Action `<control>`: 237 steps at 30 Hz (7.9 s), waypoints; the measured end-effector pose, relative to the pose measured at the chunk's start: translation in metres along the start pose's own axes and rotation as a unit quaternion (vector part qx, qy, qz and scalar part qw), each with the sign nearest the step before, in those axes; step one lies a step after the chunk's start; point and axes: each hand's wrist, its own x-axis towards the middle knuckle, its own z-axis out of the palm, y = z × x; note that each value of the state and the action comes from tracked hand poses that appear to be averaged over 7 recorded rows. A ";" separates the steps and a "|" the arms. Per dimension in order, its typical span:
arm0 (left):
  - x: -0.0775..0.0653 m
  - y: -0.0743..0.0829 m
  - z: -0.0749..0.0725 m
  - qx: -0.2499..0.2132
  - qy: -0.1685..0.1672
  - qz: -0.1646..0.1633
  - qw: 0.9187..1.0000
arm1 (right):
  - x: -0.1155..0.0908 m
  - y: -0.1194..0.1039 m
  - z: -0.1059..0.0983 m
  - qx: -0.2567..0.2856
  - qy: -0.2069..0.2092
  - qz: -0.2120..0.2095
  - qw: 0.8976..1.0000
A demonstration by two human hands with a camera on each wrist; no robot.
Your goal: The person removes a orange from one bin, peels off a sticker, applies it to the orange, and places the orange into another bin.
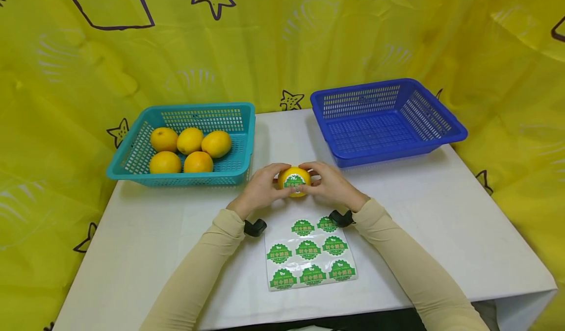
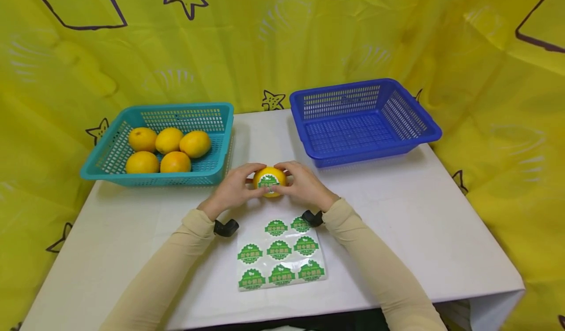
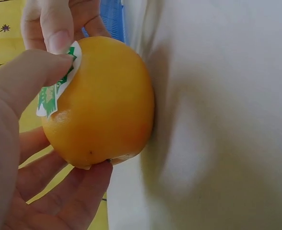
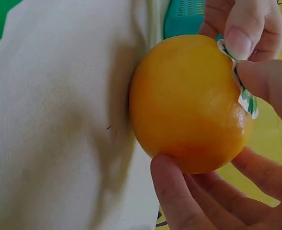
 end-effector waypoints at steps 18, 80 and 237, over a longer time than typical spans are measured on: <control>0.000 -0.005 -0.004 -0.107 -0.039 -0.060 0.992 | -0.001 0.001 0.000 -0.005 -0.024 -0.009 1.000; 0.054 0.040 -0.015 -0.416 -0.020 -0.134 0.899 | -0.119 0.107 -0.221 0.440 0.372 0.190 0.795; -0.127 -0.156 -0.159 -0.404 0.458 -0.280 0.741 | 0.216 -0.157 0.115 -0.272 -0.193 0.131 0.933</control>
